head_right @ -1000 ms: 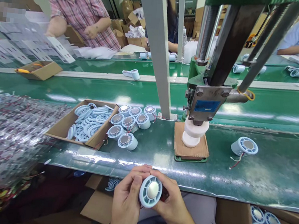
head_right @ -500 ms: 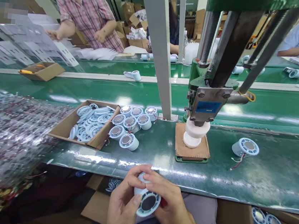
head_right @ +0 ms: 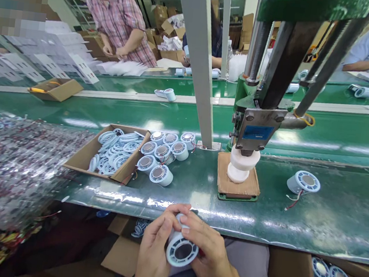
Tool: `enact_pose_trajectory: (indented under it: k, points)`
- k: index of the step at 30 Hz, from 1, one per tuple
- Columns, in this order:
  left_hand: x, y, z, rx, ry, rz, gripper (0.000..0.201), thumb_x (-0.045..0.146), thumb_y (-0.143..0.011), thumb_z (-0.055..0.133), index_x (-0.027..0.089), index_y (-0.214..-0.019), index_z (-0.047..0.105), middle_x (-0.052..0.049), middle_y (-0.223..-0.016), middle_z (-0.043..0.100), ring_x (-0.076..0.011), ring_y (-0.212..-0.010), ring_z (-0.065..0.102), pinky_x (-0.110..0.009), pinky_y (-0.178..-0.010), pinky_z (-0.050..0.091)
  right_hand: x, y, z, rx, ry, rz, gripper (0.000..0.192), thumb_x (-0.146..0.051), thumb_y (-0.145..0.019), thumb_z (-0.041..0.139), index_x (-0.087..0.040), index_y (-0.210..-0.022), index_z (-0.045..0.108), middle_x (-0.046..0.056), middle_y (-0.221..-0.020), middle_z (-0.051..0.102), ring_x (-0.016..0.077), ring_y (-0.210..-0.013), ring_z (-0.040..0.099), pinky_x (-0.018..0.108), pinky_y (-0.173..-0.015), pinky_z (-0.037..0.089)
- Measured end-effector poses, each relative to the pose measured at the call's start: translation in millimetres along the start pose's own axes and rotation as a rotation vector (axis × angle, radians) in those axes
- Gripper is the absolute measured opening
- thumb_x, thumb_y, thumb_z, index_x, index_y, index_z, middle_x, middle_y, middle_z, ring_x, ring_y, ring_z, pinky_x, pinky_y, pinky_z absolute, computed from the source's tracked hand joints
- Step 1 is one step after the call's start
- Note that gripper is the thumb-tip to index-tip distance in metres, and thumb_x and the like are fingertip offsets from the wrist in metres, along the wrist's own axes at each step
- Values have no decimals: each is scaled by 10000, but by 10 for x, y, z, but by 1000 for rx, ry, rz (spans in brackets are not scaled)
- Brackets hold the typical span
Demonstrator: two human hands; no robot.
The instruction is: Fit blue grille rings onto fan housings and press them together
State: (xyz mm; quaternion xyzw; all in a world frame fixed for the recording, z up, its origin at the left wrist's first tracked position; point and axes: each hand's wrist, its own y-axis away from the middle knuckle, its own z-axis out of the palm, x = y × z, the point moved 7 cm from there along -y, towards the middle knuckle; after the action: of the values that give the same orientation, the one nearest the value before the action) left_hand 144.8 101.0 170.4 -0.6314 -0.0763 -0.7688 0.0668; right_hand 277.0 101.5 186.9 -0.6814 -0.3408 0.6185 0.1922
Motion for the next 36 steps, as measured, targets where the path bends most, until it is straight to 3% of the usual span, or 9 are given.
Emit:
enact_pose_trajectory:
  k: [6, 13, 18, 22, 28, 32, 36]
  points:
    - [-41, 118, 35, 8, 15, -70, 351, 550, -852, 720, 204, -826, 666, -102, -1292, 626, -303, -1176, 602, -371, -1023, 455, -12, 30, -16, 16, 58, -21, 715, 50, -850, 647, -326, -1450, 544, 64, -1384, 674, 250, -1294, 630, 413, -1088, 558]
    - [-150, 238, 75, -16, 210, -141, 302, 511, -859, 692, 210, -841, 679, -98, -1456, 545, -335, -1229, 574, -368, -918, 510, -7, 88, -94, 70, 55, -28, 755, -12, -863, 719, -367, -1485, 478, 55, -1401, 662, 264, -1302, 620, 447, -1067, 580]
    - [-104, 231, 100, -64, 209, -101, 415, 616, -815, 714, 206, -849, 660, -110, -1420, 557, -331, -1134, 623, -399, -929, 508, -28, 111, -74, 39, 93, -76, 742, -23, -899, 685, -357, -1514, 437, 66, -1411, 653, 255, -1325, 598, 444, -1076, 571]
    - [-74, 230, 66, 33, 96, -37, 396, 587, -836, 719, 205, -793, 623, -119, -1348, 621, -313, -1151, 616, -383, -961, 501, -32, 160, -28, 12, 153, -104, 732, -19, -909, 669, -337, -1524, 431, 94, -1399, 662, 278, -1324, 595, 463, -1067, 572]
    - [-228, 224, 44, 145, 106, -127, 426, 587, -864, 707, 179, -761, 640, -125, -1190, 701, -263, -1003, 673, -341, -894, 531, 12, 267, 6, 52, 186, -127, 631, -47, -941, 646, -301, -1495, 483, 102, -1363, 688, 275, -1333, 585, 451, -1073, 568]
    - [-277, 206, 15, 155, 133, -180, 526, 682, -899, 599, 188, -720, 618, -130, -1150, 723, -285, -1061, 678, -369, -922, 546, 27, 294, 15, 48, 182, -143, 611, -66, -939, 666, -310, -1473, 498, 97, -1338, 704, 274, -1297, 616, 457, -1065, 573]
    - [-230, 191, 25, 115, 164, -179, 522, 667, -874, 647, 182, -687, 590, -128, -1157, 709, -288, -1046, 678, -393, -939, 547, 14, 267, 4, 21, 176, -142, 607, -58, -946, 644, -293, -1484, 488, 103, -1347, 699, 258, -1301, 621, 449, -1086, 554]
